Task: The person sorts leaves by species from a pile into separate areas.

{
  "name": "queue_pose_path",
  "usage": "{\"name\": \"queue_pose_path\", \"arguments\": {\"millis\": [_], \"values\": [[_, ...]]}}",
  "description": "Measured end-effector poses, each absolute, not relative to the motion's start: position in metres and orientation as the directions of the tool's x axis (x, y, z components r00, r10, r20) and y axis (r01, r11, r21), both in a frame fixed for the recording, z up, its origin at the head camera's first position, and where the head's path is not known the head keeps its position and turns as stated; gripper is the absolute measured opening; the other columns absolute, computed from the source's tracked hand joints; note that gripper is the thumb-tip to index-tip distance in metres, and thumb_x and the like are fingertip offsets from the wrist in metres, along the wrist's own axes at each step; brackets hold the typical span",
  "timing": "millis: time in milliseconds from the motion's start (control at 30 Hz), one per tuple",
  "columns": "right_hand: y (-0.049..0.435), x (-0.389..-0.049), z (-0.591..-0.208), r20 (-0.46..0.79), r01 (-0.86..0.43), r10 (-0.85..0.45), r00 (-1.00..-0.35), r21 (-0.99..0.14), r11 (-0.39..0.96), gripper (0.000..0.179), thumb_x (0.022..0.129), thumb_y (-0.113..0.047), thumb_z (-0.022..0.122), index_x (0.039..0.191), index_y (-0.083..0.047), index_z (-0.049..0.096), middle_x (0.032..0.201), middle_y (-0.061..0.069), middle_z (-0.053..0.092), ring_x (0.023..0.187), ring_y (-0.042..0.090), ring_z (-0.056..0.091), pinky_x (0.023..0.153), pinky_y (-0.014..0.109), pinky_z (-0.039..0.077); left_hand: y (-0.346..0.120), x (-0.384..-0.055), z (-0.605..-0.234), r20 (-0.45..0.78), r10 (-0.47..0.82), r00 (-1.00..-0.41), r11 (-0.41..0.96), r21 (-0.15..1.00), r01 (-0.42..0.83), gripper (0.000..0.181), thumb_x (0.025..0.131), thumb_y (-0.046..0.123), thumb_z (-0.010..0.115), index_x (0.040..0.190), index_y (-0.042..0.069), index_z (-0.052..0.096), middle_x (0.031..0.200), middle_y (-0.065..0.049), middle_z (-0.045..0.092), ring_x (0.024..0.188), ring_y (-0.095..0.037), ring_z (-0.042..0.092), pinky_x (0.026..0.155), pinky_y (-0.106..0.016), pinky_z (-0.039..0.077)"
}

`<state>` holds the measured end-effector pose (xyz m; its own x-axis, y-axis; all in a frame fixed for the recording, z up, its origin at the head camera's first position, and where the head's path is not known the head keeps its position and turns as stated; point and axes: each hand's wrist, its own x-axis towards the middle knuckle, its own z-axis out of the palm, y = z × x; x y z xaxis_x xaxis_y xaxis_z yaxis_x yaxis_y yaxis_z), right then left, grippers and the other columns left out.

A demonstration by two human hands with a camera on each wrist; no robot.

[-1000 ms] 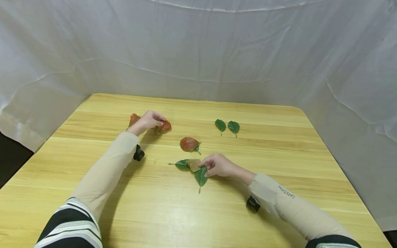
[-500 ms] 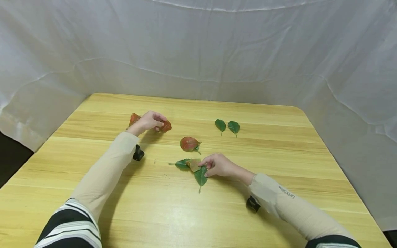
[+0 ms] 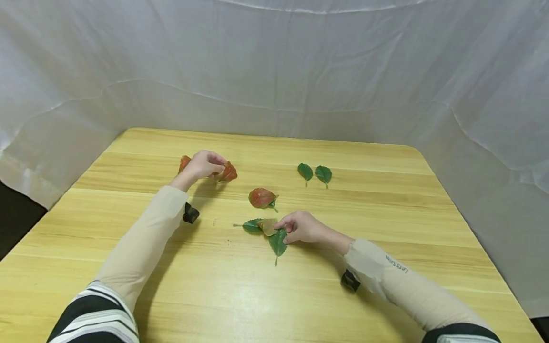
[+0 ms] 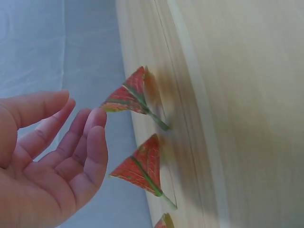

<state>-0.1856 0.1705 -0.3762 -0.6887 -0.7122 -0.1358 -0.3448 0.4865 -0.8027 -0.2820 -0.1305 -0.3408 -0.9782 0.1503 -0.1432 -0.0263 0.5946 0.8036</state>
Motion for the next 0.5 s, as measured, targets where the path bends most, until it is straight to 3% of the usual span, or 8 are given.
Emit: {"name": "queue_pose_path", "arguments": {"millis": [167,500], "values": [[0.171,-0.186,-0.376,-0.126,-0.358,-0.718,-0.684,-0.800,0.481,0.032,0.073,0.005,0.068,0.105,0.008,0.062,0.071,0.002,0.052,0.052,0.005,0.034,0.048,0.017,0.032,-0.128,-0.277,-0.338,-0.100,0.179,-0.979,0.601,0.798,0.028,0.023,0.086,0.008,0.057,0.107,-0.001,0.061,0.104,-0.014,0.060,0.093,-0.026,0.055,0.077,-0.033,0.046],[0.169,-0.186,-0.377,-0.129,-0.351,-0.715,-0.688,-0.803,0.482,0.033,0.073,0.005,0.068,0.105,0.007,0.062,0.071,0.001,0.052,0.053,0.005,0.035,0.049,0.017,0.032,-0.121,-0.267,-0.337,-0.059,0.226,-0.972,0.594,0.799,0.090,0.019,0.086,0.008,0.058,0.102,0.000,0.063,0.097,-0.012,0.061,0.089,-0.024,0.056,0.075,-0.033,0.045]]}}
